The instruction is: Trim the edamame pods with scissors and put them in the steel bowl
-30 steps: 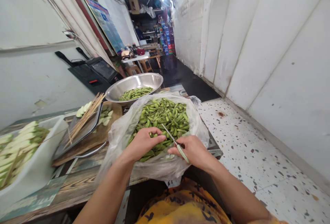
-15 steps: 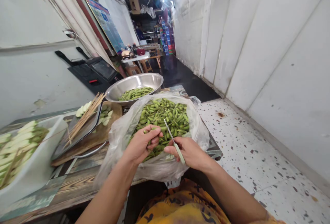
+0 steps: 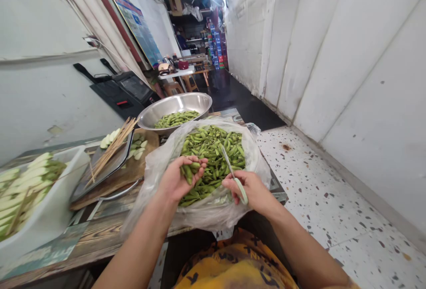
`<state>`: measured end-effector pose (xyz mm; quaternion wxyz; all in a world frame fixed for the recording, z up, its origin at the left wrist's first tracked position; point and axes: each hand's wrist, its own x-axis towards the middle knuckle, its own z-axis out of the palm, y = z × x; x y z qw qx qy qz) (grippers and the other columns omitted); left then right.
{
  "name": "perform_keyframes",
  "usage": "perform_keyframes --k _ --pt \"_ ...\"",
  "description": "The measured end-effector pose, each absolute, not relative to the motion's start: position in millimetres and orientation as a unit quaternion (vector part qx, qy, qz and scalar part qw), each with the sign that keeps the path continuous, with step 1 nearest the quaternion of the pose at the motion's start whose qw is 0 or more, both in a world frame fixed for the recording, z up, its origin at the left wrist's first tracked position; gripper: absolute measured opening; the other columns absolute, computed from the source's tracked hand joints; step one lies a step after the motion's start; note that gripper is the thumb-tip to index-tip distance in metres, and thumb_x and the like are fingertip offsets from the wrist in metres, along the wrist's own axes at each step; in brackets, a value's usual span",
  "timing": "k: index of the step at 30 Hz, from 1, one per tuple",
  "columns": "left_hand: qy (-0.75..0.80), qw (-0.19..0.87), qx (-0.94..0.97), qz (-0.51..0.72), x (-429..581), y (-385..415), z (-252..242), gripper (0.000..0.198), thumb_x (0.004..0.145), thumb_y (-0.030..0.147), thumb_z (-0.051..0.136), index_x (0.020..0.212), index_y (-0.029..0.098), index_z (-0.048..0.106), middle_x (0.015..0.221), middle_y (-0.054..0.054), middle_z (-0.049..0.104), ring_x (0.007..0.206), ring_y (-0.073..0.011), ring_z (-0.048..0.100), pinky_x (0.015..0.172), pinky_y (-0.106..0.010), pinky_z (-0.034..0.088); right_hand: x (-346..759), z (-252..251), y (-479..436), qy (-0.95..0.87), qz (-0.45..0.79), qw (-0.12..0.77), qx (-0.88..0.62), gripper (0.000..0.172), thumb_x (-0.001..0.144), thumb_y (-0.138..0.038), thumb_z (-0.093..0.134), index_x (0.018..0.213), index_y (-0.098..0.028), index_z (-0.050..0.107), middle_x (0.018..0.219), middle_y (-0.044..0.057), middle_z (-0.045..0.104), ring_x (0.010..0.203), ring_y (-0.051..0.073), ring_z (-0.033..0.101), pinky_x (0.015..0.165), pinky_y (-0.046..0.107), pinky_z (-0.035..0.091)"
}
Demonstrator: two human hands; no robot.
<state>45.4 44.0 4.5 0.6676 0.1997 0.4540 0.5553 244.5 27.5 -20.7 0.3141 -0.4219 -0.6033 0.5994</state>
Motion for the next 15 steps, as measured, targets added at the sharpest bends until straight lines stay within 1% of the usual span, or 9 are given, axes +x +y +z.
perform_keyframes --k 1,3,5,6,8,10,11,13,15 --pt "0.459 0.667 0.194 0.554 46 48 5 0.002 0.065 0.013 0.054 0.063 0.013 0.052 0.076 -0.008 0.066 0.064 -0.0107 0.061 0.054 -0.019 0.047 247 -19 28 -0.592 0.602 0.33 -0.422 0.036 0.08 -0.051 0.058 0.084 -0.015 0.058 0.051 -0.004 0.052 0.042 0.009 0.047 0.041 0.019 0.034" --pt "0.491 0.642 0.246 0.535 50 57 3 0.003 0.067 0.016 0.057 0.069 0.014 0.057 0.069 -0.003 0.062 0.054 -0.0075 0.055 0.045 -0.016 0.039 251 -16 29 -0.577 0.604 0.351 -0.423 0.038 0.08 -0.052 0.058 0.086 -0.014 0.058 0.053 -0.004 0.051 0.044 0.009 0.048 0.039 0.019 0.033" --pt "0.556 0.565 0.37 0.485 57 66 -2 0.014 0.069 0.023 0.062 0.081 0.016 0.063 0.057 0.003 0.055 0.043 -0.0059 0.045 0.039 -0.017 0.027 254 -15 29 -0.571 0.605 0.361 -0.422 0.038 0.08 -0.051 0.058 0.088 -0.014 0.058 0.054 -0.004 0.05 0.044 0.009 0.048 0.039 0.019 0.032" --pt "0.59 0.501 0.447 0.448 62 70 -6 0.018 0.069 0.025 0.064 0.084 0.016 0.066 0.055 0.003 0.054 0.043 -0.0068 0.044 0.04 -0.018 0.027 255 -16 29 -0.571 0.606 0.362 -0.419 0.038 0.08 -0.051 0.058 0.088 -0.013 0.058 0.054 -0.004 0.05 0.044 0.009 0.048 0.038 0.019 0.033" --pt "0.646 0.341 0.578 0.363 73 79 -13 0.019 0.068 0.03 0.066 0.081 0.016 0.069 0.059 0.0 0.06 0.053 -0.0116 0.053 0.05 -0.022 0.036 255 -18 29 -0.569 0.609 0.366 -0.415 0.038 0.08 -0.05 0.059 0.088 -0.013 0.058 0.054 -0.004 0.05 0.044 0.008 0.048 0.038 0.019 0.033" --pt "0.669 0.201 0.654 0.291 84 86 -19 0.019 0.069 0.033 0.067 0.077 0.016 0.071 0.074 -0.006 0.068 0.071 -0.0181 0.061 0.065 -0.027 0.042 256 -21 29 -0.569 0.609 0.368 -0.412 0.037 0.081 -0.049 0.059 0.088 -0.013 0.058 0.054 -0.005 0.05 0.043 0.008 0.048 0.038 0.019 0.032" --pt "0.671 0.157 0.674 0.265 89 89 -21 0.02 0.07 0.034 0.066 0.079 0.017 0.072 0.081 -0.007 0.07 0.077 -0.0204 0.062 0.071 -0.029 0.042 256 -22 29 -0.57 0.609 0.369 -0.41 0.037 0.081 -0.049 0.059 0.088 -0.013 0.058 0.054 -0.005 0.05 0.043 0.008 0.048 0.038 0.018 0.032" --pt "0.666 0.119 0.697 0.237 98 93 -25 0.023 0.074 0.033 0.064 0.089 0.018 0.072 0.091 -0.01 0.071 0.085 -0.0223 0.063 0.078 -0.031 0.043 258 -24 30 -0.571 0.61 0.369 -0.407 0.036 0.081 -0.048 0.058 0.089 -0.013 0.058 0.055 -0.004 0.051 0.044 0.008 0.048 0.038 0.018 0.031" --pt "0.652 0.121 0.711 0.236 103 95 -27 0.024 0.075 0.029 0.062 0.094 0.018 0.071 0.097 -0.01 0.071 0.091 -0.0226 0.063 0.082 -0.031 0.042 259 -26 30 -0.573 0.61 0.369 -0.404 0.035 0.082 -0.048 0.058 0.089 -0.013 0.057 0.055 -0.004 0.052 0.044 0.008 0.049 0.038 0.018 0.031"
